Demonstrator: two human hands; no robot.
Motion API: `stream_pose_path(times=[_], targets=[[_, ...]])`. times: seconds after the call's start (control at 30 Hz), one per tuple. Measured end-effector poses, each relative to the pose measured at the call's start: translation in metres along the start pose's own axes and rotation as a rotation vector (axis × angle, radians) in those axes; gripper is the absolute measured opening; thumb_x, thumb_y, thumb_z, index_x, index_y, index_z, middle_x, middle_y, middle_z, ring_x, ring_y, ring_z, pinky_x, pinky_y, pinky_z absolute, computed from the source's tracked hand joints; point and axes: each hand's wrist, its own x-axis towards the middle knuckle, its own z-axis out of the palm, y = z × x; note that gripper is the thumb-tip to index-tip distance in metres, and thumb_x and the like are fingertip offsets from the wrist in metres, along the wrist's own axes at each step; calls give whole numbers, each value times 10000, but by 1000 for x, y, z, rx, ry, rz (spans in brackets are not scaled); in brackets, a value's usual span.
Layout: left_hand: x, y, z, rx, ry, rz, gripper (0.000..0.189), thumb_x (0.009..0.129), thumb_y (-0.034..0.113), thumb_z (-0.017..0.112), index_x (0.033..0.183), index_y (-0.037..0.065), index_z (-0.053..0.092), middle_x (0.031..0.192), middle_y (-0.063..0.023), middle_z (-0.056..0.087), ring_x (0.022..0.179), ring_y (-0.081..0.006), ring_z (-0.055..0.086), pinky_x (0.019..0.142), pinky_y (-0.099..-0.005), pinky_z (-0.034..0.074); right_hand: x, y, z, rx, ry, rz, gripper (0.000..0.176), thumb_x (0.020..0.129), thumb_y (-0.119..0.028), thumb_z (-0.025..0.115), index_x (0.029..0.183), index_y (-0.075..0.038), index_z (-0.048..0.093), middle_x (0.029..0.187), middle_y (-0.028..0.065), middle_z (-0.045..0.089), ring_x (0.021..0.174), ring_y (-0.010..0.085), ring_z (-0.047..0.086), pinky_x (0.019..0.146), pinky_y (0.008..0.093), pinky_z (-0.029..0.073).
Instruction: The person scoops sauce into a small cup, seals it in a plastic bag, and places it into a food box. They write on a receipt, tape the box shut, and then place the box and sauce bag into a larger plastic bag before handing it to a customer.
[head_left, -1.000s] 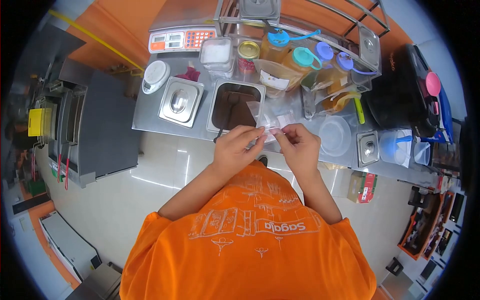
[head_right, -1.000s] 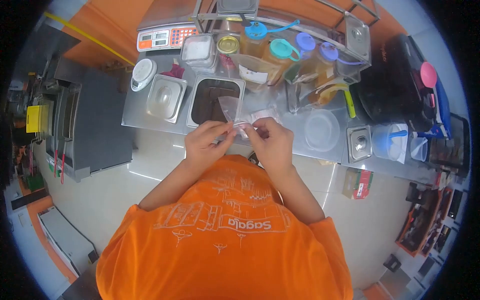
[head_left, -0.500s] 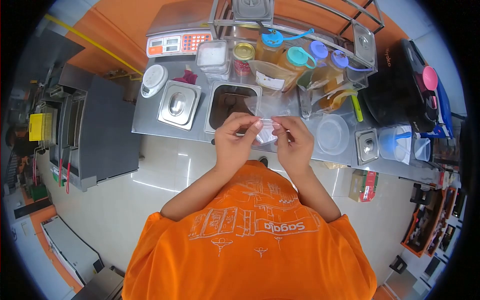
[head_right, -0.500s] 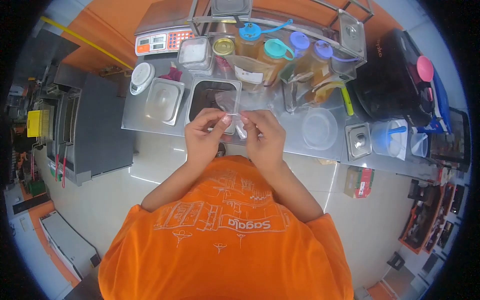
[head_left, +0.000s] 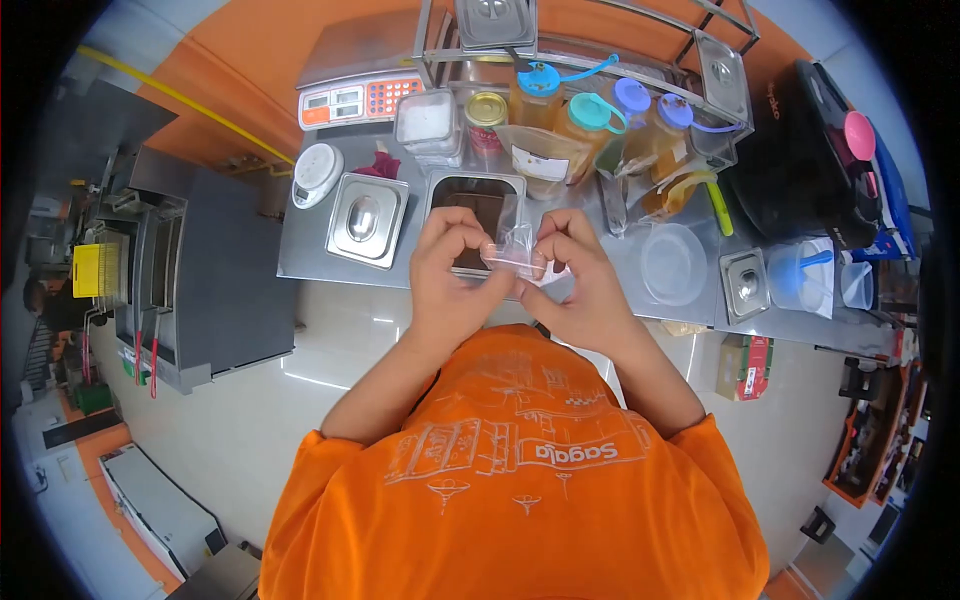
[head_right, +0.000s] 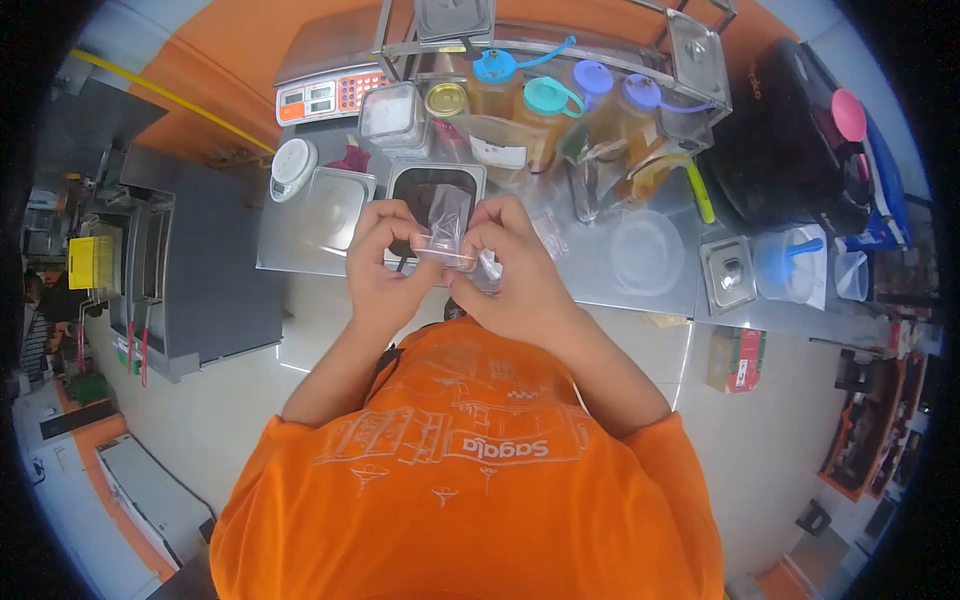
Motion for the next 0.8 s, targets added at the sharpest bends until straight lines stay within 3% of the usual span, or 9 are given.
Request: stream_pose_path(times=[0.07,0.1,0.17,0.2,0.27,0.37,0.57,0.7,0.8], targets=[[0,4,11,5,254,64,215,691,-35,741,860,24,622,974,-88,566,863,-167,563,772,-287,458,0,5,8,-105,128,-76,222,735,-53,751,834,-36,553,975,96,496,874,246,531,736,305,452],[-1,4,14,8,248,68,215,691,-35,741,860,24,622,974,-88,566,863,-167,563,772,-287,458,0,5,11,-102,135,-76,222,735,-53,751,834,-36,553,975,96,496,874,246,531,736,305,452],[-3,1,19,-9,428,180,196,697,-63,734,853,28,659,904,-115,605,809,-239,595,725,-301,487,1,5,17,-165,285,-122,220,727,-19,744,833,-28,552,955,103,504,793,217,535,687,296,455],[-5,1,23,-10,425,183,196,697,-63,734,853,28,659,904,-115,605,809,-239,595,725,-301,487,2,4,22,-166,289,-123,220,727,-19,744,833,-28,552,955,103,504,793,217,535,687,296,455],[-8,2,27,31,433,220,188,723,-78,713,884,12,678,867,-120,621,767,-240,602,676,-300,496,4,3,33,140,557,-34,196,732,17,721,830,-18,555,850,96,525,654,185,532,591,274,447],[-6,2,27,77,455,327,215,713,-85,712,905,9,693,883,-122,623,746,-238,615,647,-291,497,3,21,35,85,639,-170,172,734,42,708,827,-15,575,744,77,553,569,150,539,510,255,430],[1,1,25,119,437,312,282,685,-102,747,934,22,700,901,-104,623,767,-177,602,629,-251,462,10,16,32,-211,641,-384,200,734,61,756,836,-12,600,697,72,613,549,117,566,490,233,428],[2,-5,22,152,415,347,256,672,-94,753,892,20,689,898,-105,621,760,-175,604,614,-257,467,11,28,30,-246,584,-344,217,726,39,782,836,-19,604,699,67,608,533,120,558,479,242,428],[4,-9,17,207,428,282,216,685,-97,742,852,5,651,879,-101,603,766,-170,608,610,-258,476,11,32,35,-251,587,-274,211,704,-17,799,815,-63,626,687,69,616,549,189,609,477,291,453]])
